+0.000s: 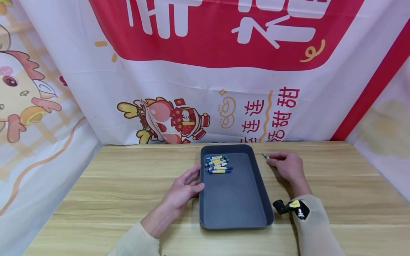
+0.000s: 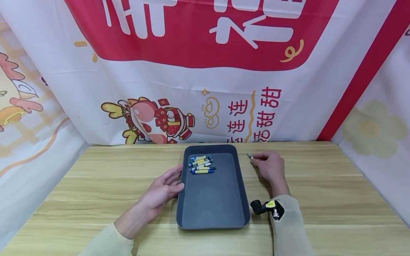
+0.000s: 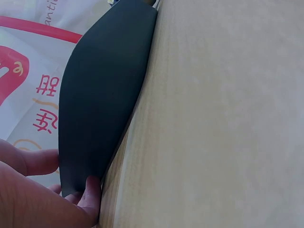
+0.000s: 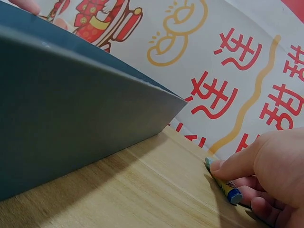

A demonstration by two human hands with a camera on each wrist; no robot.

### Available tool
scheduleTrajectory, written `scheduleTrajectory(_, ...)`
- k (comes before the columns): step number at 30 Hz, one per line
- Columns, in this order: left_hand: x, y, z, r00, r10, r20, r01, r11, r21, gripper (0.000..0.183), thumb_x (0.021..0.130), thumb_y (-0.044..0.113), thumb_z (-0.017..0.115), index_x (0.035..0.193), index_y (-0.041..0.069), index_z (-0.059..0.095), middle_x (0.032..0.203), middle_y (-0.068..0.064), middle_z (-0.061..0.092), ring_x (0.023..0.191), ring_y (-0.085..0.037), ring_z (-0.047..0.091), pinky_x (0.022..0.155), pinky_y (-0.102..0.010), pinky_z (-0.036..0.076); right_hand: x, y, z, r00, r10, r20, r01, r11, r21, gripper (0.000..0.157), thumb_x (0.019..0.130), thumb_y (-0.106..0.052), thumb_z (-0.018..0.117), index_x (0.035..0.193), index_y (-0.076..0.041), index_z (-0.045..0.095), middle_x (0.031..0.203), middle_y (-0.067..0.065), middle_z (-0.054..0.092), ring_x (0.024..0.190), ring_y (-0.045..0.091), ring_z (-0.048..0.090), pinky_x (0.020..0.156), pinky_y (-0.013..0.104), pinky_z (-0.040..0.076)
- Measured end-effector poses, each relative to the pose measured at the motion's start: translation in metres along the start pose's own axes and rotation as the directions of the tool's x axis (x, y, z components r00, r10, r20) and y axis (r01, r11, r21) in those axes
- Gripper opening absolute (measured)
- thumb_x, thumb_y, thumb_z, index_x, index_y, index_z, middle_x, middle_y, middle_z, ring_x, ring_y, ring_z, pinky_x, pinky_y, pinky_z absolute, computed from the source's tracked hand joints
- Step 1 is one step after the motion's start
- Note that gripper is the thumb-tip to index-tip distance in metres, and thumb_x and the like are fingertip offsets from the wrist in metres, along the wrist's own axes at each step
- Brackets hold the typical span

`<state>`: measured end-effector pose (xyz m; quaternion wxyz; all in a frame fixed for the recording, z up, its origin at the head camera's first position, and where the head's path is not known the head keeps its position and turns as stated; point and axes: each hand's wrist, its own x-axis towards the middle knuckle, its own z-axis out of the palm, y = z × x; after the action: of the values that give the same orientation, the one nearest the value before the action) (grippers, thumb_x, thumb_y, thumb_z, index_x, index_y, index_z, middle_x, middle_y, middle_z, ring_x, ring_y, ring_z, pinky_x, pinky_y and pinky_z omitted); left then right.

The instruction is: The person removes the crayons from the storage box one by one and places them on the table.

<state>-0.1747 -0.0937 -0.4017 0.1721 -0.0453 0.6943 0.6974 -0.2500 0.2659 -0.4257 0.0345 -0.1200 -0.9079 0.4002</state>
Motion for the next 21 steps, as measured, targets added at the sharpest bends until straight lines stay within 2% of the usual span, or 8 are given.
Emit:
scheduleTrajectory(12,-0.001,-0.001,-0.002,1.000,0.008,0.014,-0.008,1.000,-0.011,0.070,0.101,0.001,0.063,0.164,0.021,0.041,0.171,-0.015,0.039,0.152,-0.038,0.047,0.122,-0.055,0.044,-0.003,-0.004,-0.002,1.000,0.010,0.015,-0.010,1.000,0.024,0.036,0.100,-0.031,0.074,0.128,-0.009,0.076,0.135,0.021,0.072,0.128,0.040,0.059,0.104,0.054,0.049)
scheduleTrajectory(17,-0.002,0.000,-0.002,1.000,0.005,0.019,-0.005,1.000,-0.010,0.070,0.101,0.001,0.063,0.164,0.021,0.041,0.171,-0.016,0.038,0.152,-0.038,0.048,0.121,-0.055,0.045,-0.005,-0.008,-0.006,0.999,0.030,0.028,-0.031,0.999,0.041,0.037,0.102,-0.033,0.071,0.131,-0.011,0.075,0.137,0.019,0.070,0.124,0.036,0.060,0.095,0.044,0.052)
scheduleTrajectory(21,-0.002,0.000,-0.002,1.000,0.003,0.017,-0.003,1.000,-0.007,0.069,0.101,0.002,0.063,0.164,0.022,0.041,0.171,-0.015,0.038,0.152,-0.038,0.047,0.121,-0.055,0.045,-0.006,-0.016,-0.012,0.999,0.030,0.040,-0.033,0.996,0.080,0.038,0.103,-0.036,0.070,0.133,-0.013,0.074,0.138,0.017,0.070,0.123,0.033,0.062,0.093,0.038,0.052)
